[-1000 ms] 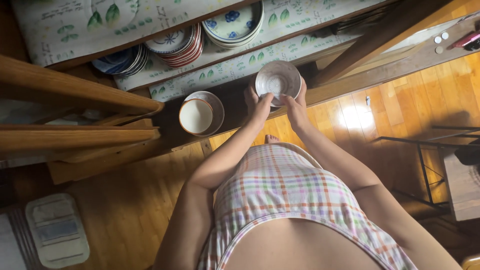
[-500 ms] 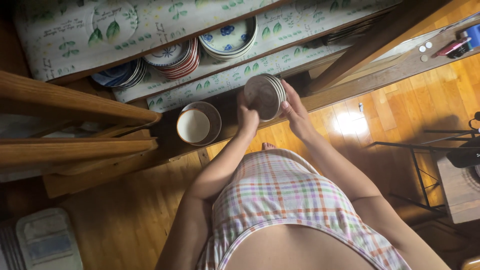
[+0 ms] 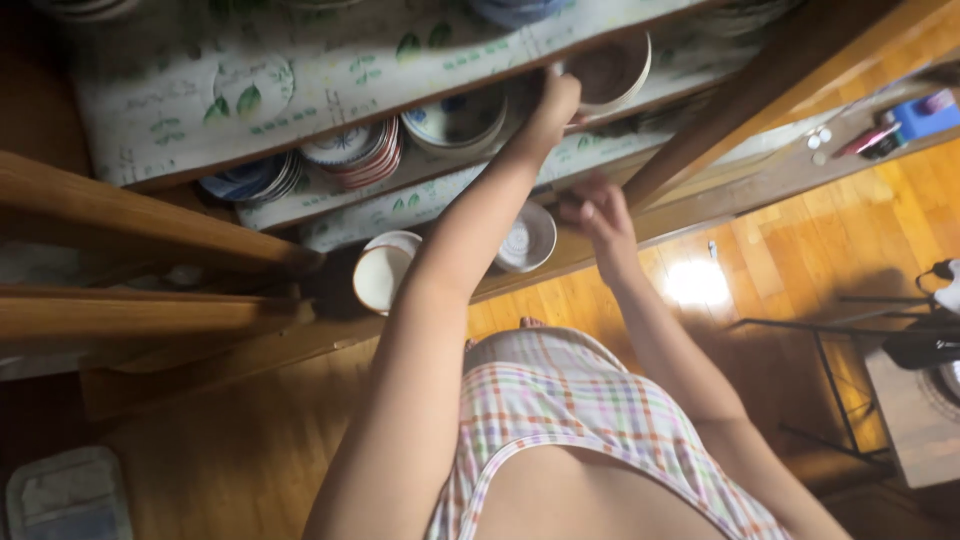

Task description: Organize and rearrange various plates and bowls between a cupboard and a nearby table.

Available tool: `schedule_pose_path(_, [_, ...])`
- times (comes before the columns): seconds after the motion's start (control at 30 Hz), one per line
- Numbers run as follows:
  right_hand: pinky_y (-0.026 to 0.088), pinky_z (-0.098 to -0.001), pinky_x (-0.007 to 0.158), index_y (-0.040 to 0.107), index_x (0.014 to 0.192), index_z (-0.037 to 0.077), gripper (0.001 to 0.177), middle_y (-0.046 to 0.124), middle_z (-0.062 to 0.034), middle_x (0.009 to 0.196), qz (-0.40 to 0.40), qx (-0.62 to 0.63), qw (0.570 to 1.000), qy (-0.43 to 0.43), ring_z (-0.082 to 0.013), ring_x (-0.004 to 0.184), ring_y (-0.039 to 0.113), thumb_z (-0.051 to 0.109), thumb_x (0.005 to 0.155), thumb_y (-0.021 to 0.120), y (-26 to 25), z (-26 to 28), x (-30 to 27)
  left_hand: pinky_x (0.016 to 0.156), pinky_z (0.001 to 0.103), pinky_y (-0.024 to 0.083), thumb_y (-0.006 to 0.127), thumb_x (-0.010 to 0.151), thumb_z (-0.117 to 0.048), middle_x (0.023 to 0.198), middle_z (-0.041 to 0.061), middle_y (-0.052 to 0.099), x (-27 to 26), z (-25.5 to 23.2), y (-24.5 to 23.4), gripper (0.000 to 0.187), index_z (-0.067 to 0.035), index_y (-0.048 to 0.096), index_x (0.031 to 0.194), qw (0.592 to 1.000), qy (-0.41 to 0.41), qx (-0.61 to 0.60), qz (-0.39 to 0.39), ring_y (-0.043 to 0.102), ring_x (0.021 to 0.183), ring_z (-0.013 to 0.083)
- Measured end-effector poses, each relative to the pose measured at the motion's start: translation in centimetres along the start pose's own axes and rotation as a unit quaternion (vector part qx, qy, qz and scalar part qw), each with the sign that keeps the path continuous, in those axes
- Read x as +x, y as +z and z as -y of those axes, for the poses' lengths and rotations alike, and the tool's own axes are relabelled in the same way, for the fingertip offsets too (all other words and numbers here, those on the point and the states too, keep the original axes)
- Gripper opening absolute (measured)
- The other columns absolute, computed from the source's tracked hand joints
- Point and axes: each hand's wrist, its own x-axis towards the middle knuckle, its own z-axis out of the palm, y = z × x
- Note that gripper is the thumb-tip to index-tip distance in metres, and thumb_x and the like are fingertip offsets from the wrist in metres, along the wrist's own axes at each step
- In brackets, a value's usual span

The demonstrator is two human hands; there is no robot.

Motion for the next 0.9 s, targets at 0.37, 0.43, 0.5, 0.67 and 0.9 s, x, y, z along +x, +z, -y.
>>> schedule_pose_path(0.37, [0.056, -0.034, 0.088, 0.051, 0.145, 0.008, 0.054, 0.06, -0.0121, 0.138, 0.052, -0.288, 0.951, 0.096, -0.0205, 0.111, 0.067, 0.028, 0.098, 0.066, -1.9, -4.6, -1.5, 0.047, 0.032, 0.056, 0.043, 0.097, -0.045, 0.12, 0.009, 0.072, 17.3, 7.3, 9.7, 0.054, -0.009, 0.063, 0.132, 0.994, -0.053, 0.073, 0.055, 0.071, 0.068, 0.0238])
schedule_pose_path(0.43, [0.056, -0.0347, 0.087, 0.05, 0.145, 0.006, 0.057, 0.056, -0.0144, 0.14, 0.057, -0.341, 0.934, 0.086, -0.0237, 0.104, 0.067, 0.032, 0.098, 0.067, -1.0, -4.5, -0.8, 0.055, 0.036, 0.059, 0.043, 0.095, -0.053, 0.125, 0.009, 0.068, 15.3, 5.7, 8.9, 0.062, -0.01, 0.055, 0.139, 0.993, -0.021, 0.1, 0.061, 0.07, 0.083, 0.0244])
schedule_pose_path(0.5, [0.056, -0.0357, 0.087, 0.051, 0.144, 0.005, 0.056, 0.057, -0.0162, 0.137, 0.066, -0.376, 0.922, 0.066, -0.026, 0.105, 0.066, 0.032, 0.098, 0.069, -1.8, -7.4, 0.3, 0.079, 0.043, 0.051, 0.062, 0.095, -0.049, 0.131, 0.015, 0.061, 13.7, 8.5, 7.9, 0.068, -0.004, 0.047, 0.144, 0.987, 0.119, 0.104, -0.012, 0.061, 0.104, 0.0302])
schedule_pose_path(0.67, [0.056, -0.0405, 0.086, 0.053, 0.138, 0.001, 0.054, 0.058, -0.0211, 0.126, 0.088, -0.461, 0.883, -0.03, -0.0341, 0.109, 0.062, 0.028, 0.096, 0.074, -3.3, -12.4, 1.7, 0.113, 0.041, 0.046, 0.077, 0.089, -0.018, 0.135, 0.013, 0.062, -19.2, -0.5, -4.5, 0.057, -0.01, 0.052, 0.14, 0.863, 0.456, 0.214, -0.032, 0.058, 0.129, 0.0319])
schedule_pose_path(0.9, [0.063, -0.0352, 0.06, 0.04, 0.142, 0.01, 0.052, 0.064, -0.0197, 0.122, 0.059, -0.266, 0.926, 0.263, -0.031, 0.087, 0.072, 0.021, 0.096, 0.062, -1.4, -11.5, 2.9, 0.097, 0.052, 0.047, 0.079, 0.078, -0.015, 0.125, 0.024, 0.06, -23.4, 14.9, -13.5, 0.061, -0.005, 0.054, 0.133, 0.861, 0.318, 0.34, -0.205, 0.057, 0.114, 0.0454])
